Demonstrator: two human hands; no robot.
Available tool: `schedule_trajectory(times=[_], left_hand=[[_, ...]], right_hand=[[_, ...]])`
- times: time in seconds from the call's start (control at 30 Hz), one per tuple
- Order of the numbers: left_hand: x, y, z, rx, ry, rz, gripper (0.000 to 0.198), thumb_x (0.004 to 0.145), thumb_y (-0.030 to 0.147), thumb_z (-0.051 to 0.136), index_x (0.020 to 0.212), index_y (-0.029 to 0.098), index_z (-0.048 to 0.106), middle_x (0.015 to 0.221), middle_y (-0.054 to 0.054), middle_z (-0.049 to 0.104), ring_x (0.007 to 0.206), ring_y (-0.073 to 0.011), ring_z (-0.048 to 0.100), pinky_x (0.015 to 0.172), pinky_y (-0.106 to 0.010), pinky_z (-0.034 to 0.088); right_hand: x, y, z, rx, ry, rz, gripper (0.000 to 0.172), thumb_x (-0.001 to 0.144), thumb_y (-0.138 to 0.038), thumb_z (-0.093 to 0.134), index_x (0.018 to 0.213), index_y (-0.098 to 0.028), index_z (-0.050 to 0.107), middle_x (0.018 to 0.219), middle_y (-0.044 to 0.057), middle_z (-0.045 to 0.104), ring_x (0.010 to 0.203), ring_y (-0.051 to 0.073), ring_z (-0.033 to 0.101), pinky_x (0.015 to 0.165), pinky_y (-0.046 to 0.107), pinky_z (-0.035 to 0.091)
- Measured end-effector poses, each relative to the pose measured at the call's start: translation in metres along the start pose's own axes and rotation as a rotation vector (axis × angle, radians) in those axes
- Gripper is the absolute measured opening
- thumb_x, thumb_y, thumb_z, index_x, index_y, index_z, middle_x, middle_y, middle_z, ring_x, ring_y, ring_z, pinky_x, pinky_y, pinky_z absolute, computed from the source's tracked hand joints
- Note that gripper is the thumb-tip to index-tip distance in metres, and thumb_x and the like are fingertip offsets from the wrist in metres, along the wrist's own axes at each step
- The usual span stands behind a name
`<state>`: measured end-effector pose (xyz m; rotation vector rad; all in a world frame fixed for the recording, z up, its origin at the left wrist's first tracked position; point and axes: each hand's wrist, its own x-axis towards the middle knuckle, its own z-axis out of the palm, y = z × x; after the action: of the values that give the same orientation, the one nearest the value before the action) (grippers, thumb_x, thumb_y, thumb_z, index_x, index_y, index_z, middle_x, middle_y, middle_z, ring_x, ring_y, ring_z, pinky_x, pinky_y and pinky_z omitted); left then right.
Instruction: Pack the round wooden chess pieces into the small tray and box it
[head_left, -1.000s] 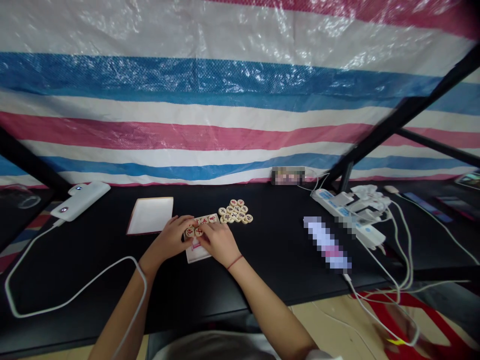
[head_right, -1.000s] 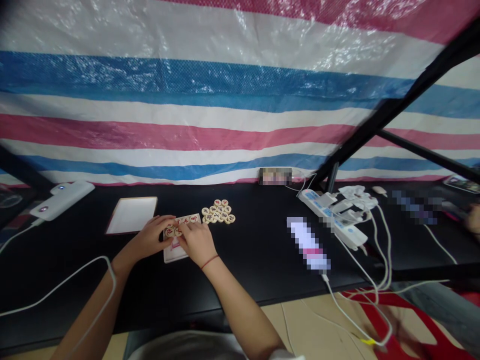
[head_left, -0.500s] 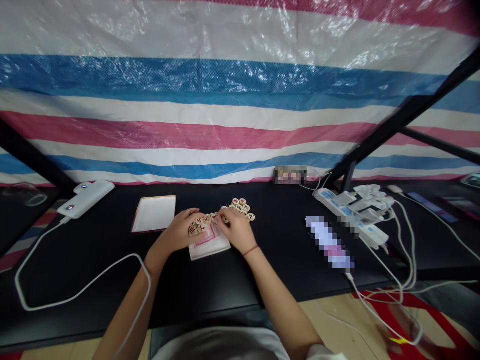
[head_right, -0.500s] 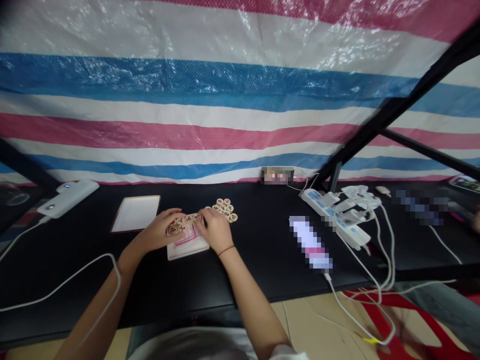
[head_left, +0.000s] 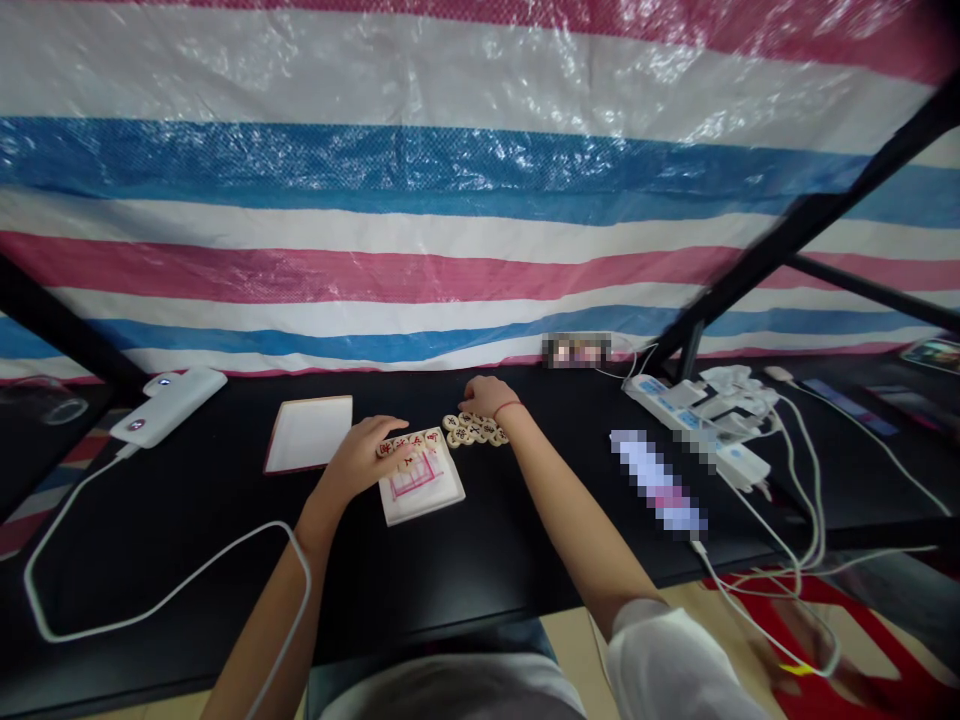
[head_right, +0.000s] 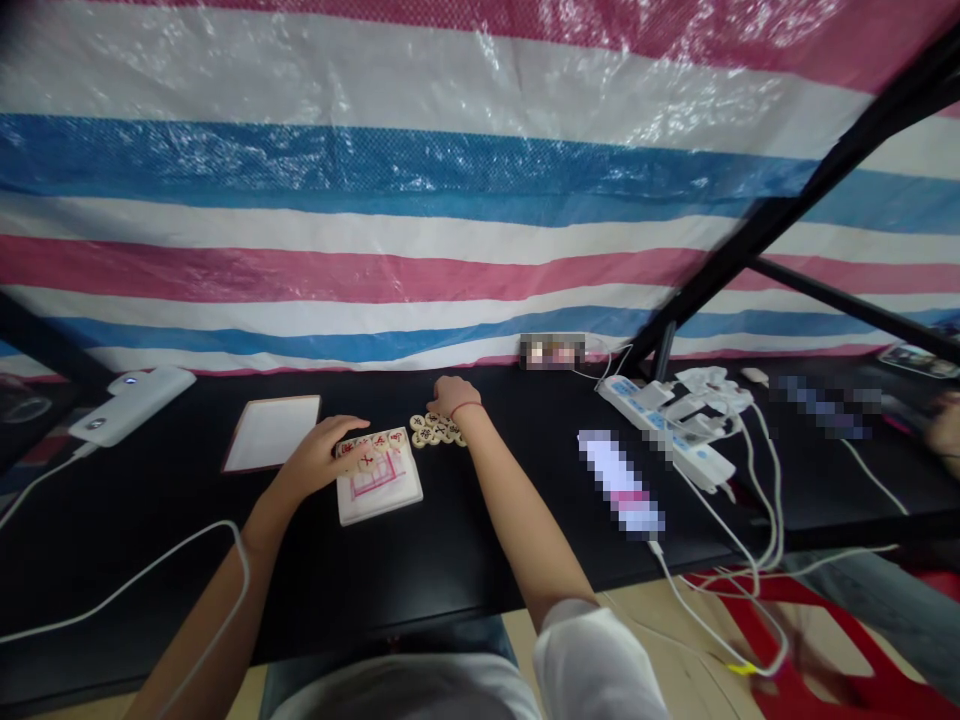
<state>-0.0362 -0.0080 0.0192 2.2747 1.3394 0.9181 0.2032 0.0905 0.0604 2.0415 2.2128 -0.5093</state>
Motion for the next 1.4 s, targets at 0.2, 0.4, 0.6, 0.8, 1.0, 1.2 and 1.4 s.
schedule_trajectory(times=[0.2, 0.4, 0.6, 0.8, 1.0, 1.2, 1.4], left_hand=[[-0.001, 0.000, -0.001, 0.012, 0.018, -0.001, 0.031, 0.089, 0.040, 0.053, 0.111, 0.021, 0.063, 0.110, -0.008, 0.067, 0.104, -0.0231, 0.061, 0.094, -0.040, 0.049], [-0.003, 0.006, 0.004, -0.002, 0.087, 0.013, 0.033, 0.092, 0.038, 0.051, 0.119, 0.022, 0.060, 0.117, -0.008, 0.062, 0.113, -0.0223, 0.057, 0.100, -0.040, 0.046], [-0.004, 0.013, 0.016, -0.068, 0.069, 0.024, 0.037, 0.092, 0.038, 0.051, 0.126, 0.024, 0.057, 0.123, -0.008, 0.056, 0.114, -0.0210, 0.057, 0.097, -0.035, 0.050], [-0.004, 0.012, 0.020, -0.082, 0.057, 0.094, 0.032, 0.090, 0.032, 0.055, 0.121, 0.024, 0.059, 0.112, -0.007, 0.062, 0.102, -0.0185, 0.063, 0.091, -0.032, 0.052], [-0.003, 0.014, 0.018, -0.022, 0.104, 0.083, 0.022, 0.090, 0.027, 0.054, 0.111, 0.023, 0.061, 0.104, -0.005, 0.059, 0.095, -0.0163, 0.063, 0.084, -0.029, 0.053], [-0.003, 0.011, 0.010, -0.068, 0.177, 0.054, 0.009, 0.086, 0.023, 0.057, 0.094, 0.021, 0.057, 0.099, -0.005, 0.063, 0.096, -0.0176, 0.063, 0.087, -0.032, 0.051], [-0.003, 0.017, 0.014, -0.010, 0.058, 0.081, 0.005, 0.080, 0.024, 0.063, 0.083, 0.021, 0.059, 0.096, -0.004, 0.068, 0.091, -0.0181, 0.062, 0.084, -0.034, 0.048]], right_hand=[[0.007, -0.004, -0.008, -0.013, -0.035, -0.014, 0.030, 0.064, -0.018, 0.074, 0.095, -0.019, 0.073, 0.107, 0.013, 0.070, 0.097, 0.027, 0.067, 0.079, 0.032, 0.051], [-0.017, -0.010, -0.008, 0.113, 0.172, -0.093, 0.026, 0.078, -0.027, 0.064, 0.103, -0.021, 0.068, 0.100, 0.007, 0.072, 0.097, 0.023, 0.066, 0.084, 0.032, 0.049], [-0.063, -0.028, 0.039, 0.952, 0.078, -0.451, 0.028, 0.077, -0.035, 0.066, 0.098, -0.018, 0.064, 0.086, 0.002, 0.072, 0.065, 0.011, 0.064, 0.062, 0.022, 0.051], [-0.068, -0.035, 0.062, 1.258, 0.059, -0.422, 0.031, 0.070, -0.036, 0.072, 0.093, -0.018, 0.061, 0.088, 0.004, 0.070, 0.062, 0.009, 0.060, 0.058, 0.022, 0.049], [-0.067, -0.029, 0.064, 1.279, 0.051, -0.428, 0.030, 0.073, -0.039, 0.069, 0.093, -0.019, 0.061, 0.088, 0.004, 0.069, 0.063, 0.010, 0.060, 0.059, 0.024, 0.048], [-0.065, -0.016, 0.068, 1.304, 0.153, -0.306, 0.031, 0.072, -0.042, 0.069, 0.091, -0.019, 0.062, 0.075, 0.002, 0.065, 0.056, 0.011, 0.056, 0.048, 0.022, 0.041], [-0.062, -0.015, 0.068, 1.367, 0.220, -0.268, 0.031, 0.071, -0.041, 0.069, 0.091, -0.019, 0.061, 0.053, -0.007, 0.049, 0.047, 0.009, 0.045, 0.050, 0.023, 0.038]])
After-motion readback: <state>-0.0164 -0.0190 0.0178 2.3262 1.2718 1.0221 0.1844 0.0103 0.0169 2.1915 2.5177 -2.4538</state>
